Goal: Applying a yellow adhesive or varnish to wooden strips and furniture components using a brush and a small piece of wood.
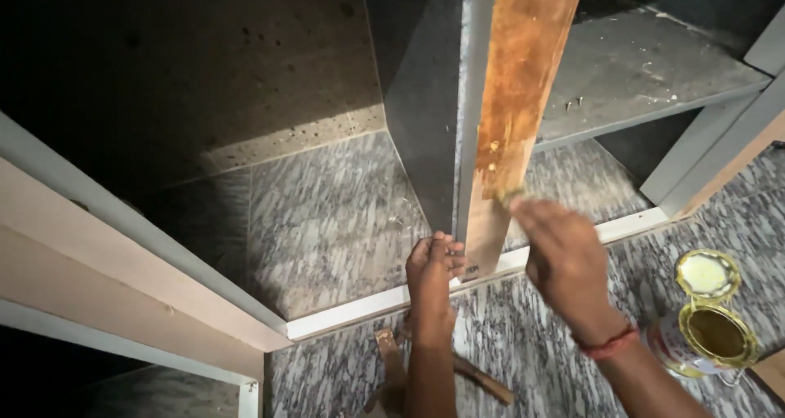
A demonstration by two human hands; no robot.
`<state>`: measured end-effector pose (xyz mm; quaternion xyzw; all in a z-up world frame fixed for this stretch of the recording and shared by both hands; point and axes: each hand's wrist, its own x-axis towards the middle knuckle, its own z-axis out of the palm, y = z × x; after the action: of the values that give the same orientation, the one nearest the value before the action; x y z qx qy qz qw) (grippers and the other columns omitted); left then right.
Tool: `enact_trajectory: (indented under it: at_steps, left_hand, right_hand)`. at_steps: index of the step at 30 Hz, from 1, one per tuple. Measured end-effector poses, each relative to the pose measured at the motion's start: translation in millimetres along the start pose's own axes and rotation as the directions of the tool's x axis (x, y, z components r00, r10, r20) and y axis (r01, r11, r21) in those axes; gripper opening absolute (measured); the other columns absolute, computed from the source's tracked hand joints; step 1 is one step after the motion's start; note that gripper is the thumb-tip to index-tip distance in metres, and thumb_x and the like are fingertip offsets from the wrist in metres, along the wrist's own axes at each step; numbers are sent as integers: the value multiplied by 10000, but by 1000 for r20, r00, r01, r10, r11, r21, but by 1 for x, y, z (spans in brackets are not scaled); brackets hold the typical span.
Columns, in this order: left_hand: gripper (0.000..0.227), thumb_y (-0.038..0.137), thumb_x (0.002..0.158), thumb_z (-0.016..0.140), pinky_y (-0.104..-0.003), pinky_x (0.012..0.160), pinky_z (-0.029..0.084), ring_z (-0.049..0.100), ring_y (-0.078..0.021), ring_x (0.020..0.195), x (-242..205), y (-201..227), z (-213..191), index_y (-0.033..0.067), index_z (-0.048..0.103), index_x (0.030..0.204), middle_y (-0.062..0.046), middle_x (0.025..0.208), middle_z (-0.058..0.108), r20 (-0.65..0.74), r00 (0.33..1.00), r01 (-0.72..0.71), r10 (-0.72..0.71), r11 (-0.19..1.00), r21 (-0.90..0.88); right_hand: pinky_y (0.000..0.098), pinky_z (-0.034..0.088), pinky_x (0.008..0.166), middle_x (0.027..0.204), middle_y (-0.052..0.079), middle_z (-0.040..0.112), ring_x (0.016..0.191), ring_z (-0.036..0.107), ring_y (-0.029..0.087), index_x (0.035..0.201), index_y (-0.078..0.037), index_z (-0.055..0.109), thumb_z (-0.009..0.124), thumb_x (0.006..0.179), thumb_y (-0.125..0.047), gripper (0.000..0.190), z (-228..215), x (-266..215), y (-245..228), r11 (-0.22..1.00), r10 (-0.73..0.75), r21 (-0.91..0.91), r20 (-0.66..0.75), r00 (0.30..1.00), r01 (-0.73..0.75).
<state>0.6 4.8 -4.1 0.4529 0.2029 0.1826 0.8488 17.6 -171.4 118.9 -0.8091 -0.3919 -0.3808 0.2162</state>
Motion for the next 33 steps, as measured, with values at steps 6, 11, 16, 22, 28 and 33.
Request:
enact_trajectory:
  at_steps: [6,11,16,22,28,33]
  left_hand:
    - [217,255,1017,595,-278,649,529,645,-134,674,-2,0,0,47,658,1024,-66,872,707,4,1000,-24,24,1000,-7]
    - [252,282,1012,587,-283,613,520,649,-141,667,-5,5,1,40,658,1013,-67,859,713,-11,1000,12,-12,1000,15]
    - [260,287,1014,598,-278,629,539,652,-142,676,1,4,2,34,660,1019,-70,862,714,17,999,-29,30,1000,-11]
    - [266,284,1023,583,-275,637,519,653,-142,683,-1,3,1,30,660,1038,-66,863,716,-9,1000,-28,28,1000,15]
    - [258,260,1027,580,-284,641,521,648,-145,686,-7,10,2,16,663,1038,-64,861,713,-26,999,-18,19,999,40]
    - [269,273,1029,562,-273,657,528,670,-133,707,-14,17,7,24,663,1034,-50,868,719,-8,999,-33,33,999,42]
  right_hand:
    - [456,472,1103,1417,149,629,1341,581,334,1388,1,643,621,960,96,440,9,49,11,989,-93,-139,-295,951,54]
    - [437,476,1116,1444,123,613,1361,576,318,1407,-13,622,589,928,116,497,43,13,19,989,-59,-143,-220,974,28]
    - [474,481,1042,1368,175,641,1282,612,361,1343,21,635,539,805,154,562,-1,7,12,994,-60,-101,-99,993,50]
    - [464,521,974,1242,194,671,1147,637,362,1338,9,614,584,932,148,431,-72,100,-5,983,-146,-137,-204,968,119]
    - [421,528,920,1232,143,678,1118,655,339,1408,-76,645,620,973,119,478,-13,52,-21,999,-54,-16,-278,959,52]
    - [445,533,951,1235,139,696,1131,671,344,1292,-43,666,623,850,98,466,7,2,-33,1000,29,5,-127,992,-28]
